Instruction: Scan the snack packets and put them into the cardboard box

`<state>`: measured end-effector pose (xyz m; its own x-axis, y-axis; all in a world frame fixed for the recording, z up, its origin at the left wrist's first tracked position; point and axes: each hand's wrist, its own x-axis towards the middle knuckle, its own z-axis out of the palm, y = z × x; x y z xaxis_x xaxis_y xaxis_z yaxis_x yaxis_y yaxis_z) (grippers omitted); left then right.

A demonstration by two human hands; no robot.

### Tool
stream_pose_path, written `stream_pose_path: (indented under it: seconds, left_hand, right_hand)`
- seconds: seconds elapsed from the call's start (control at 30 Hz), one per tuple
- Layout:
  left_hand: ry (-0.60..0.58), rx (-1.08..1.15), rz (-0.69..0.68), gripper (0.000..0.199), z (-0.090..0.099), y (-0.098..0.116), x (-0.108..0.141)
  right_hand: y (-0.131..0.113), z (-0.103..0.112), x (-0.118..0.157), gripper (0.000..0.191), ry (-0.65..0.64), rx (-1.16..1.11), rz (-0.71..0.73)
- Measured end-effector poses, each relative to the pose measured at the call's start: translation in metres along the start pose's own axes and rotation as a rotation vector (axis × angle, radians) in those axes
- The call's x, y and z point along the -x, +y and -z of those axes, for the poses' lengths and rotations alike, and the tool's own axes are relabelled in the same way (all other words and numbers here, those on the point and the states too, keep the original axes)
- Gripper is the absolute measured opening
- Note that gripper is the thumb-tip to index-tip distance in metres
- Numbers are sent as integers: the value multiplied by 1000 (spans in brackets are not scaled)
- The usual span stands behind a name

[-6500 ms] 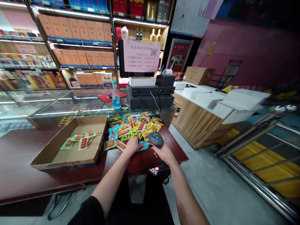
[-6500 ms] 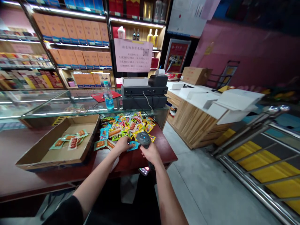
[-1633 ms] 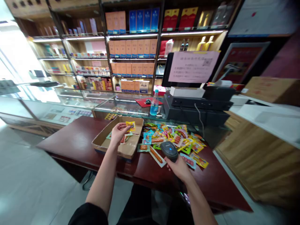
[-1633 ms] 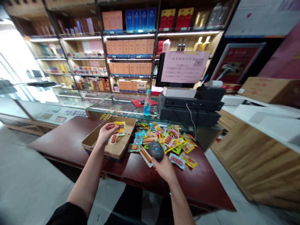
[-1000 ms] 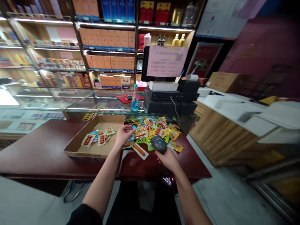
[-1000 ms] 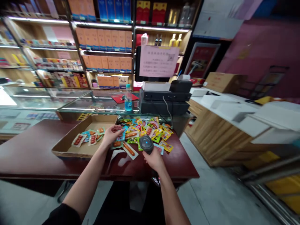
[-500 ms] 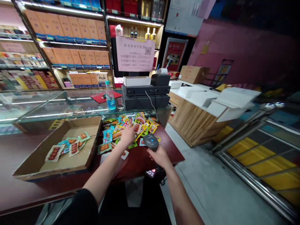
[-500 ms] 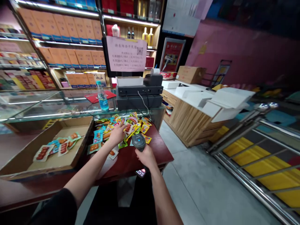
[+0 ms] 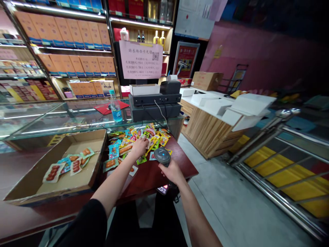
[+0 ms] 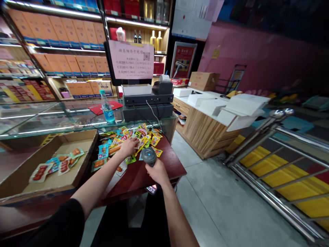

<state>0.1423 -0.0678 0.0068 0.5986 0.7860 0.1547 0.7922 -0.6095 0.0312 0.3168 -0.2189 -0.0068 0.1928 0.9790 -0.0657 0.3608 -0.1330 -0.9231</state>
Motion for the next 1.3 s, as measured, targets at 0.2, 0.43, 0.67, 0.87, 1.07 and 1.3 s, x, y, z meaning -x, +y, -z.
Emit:
stream_pose_path:
  seconds: [0.2, 0.43, 0.67, 0.87, 1.07, 1.3]
  left_hand:
    - [114, 147, 17, 38, -3, -3, 19]
    - [380, 870, 404, 14, -2, -27, 38]
    - [387, 1680, 733, 38, 6, -50, 73]
    - [347, 1825, 784, 43, 14, -61, 109]
    - [401, 1839, 836, 40, 10, -62, 126]
    - [400, 1895, 833, 31, 5, -58, 138]
  right_hand:
    - [-3, -8, 4, 14, -26, 22, 11]
    - [-9, -22, 7, 17, -41, 45, 55]
    - [-28, -42, 9, 14, -128, 96, 117]
    - [-36, -71, 15, 21, -183, 125, 187]
    - [-38, -90, 17, 27, -224, 145, 220]
    - [-34, -98, 19, 22, -247, 190, 229]
